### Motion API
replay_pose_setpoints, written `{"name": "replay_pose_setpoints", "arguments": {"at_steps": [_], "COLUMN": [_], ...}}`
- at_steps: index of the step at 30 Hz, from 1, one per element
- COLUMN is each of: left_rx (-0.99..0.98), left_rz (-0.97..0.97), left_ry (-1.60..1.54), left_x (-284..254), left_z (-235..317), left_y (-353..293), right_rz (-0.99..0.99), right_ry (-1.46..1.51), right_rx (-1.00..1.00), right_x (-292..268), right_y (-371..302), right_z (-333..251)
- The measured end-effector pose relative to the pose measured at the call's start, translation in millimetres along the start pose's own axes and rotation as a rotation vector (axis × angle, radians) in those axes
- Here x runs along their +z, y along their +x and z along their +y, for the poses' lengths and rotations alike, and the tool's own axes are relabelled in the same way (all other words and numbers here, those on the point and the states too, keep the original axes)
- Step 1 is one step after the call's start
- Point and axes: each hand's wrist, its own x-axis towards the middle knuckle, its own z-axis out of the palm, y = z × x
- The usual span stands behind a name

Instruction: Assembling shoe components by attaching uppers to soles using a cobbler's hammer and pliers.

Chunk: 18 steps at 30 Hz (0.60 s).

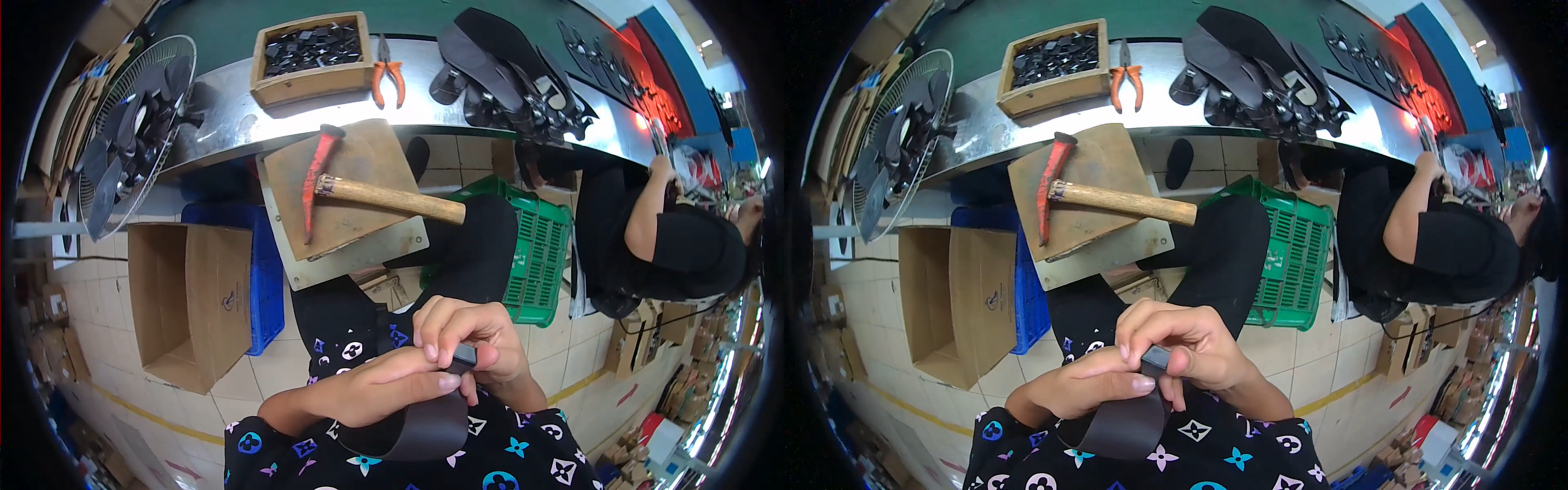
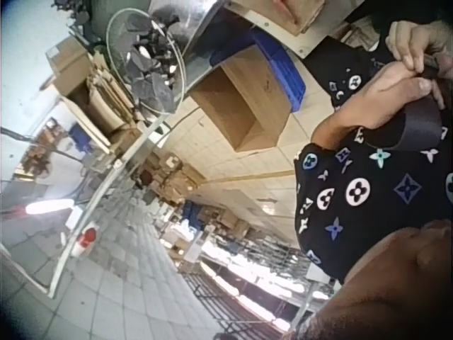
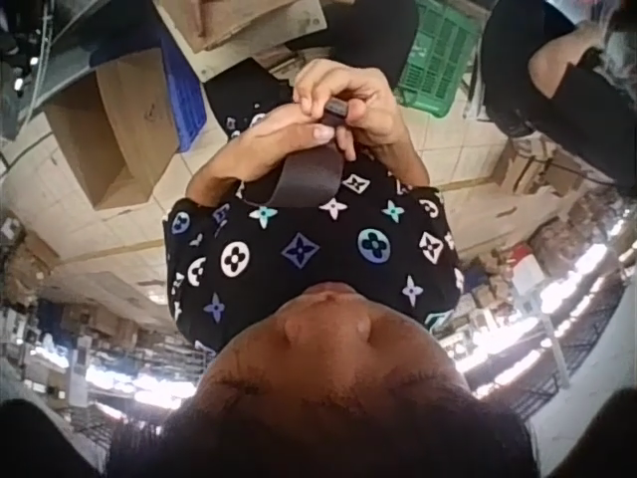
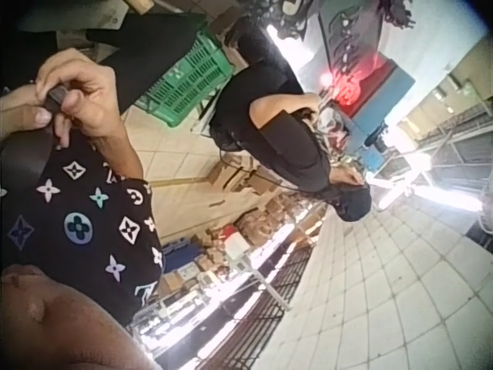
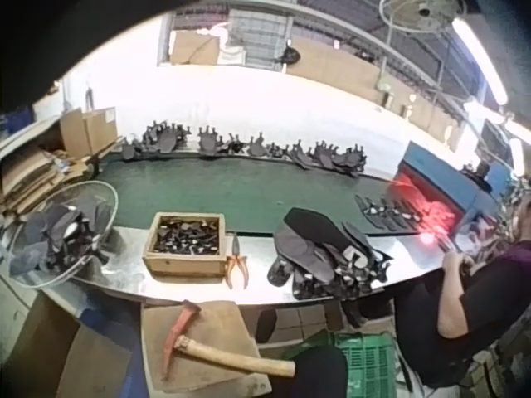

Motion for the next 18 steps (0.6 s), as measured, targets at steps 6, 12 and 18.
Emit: {"name": "replay_pose_setpoints", "arguments": {"at_steps": [6, 12, 18], "left_rx": [-0.025, -0.110, -0.093], "left_rz": [-0.030, 0.095, 0.058], "left_ry": [-0.154, -0.049, -0.051], "left_x": [2, 12, 14], "left_z": [1, 5, 0], "left_y": [6, 4, 6], "right_rz": [-0.038, 0.052, -0.052], "right_ry": [-0.021, 0.157, 0.146], "right_rx": [-0.245, 0.003, -0.103], "right_x": [-3, 6, -3], "right_y": [7, -7, -6], "right_z": [13, 1, 6]}}
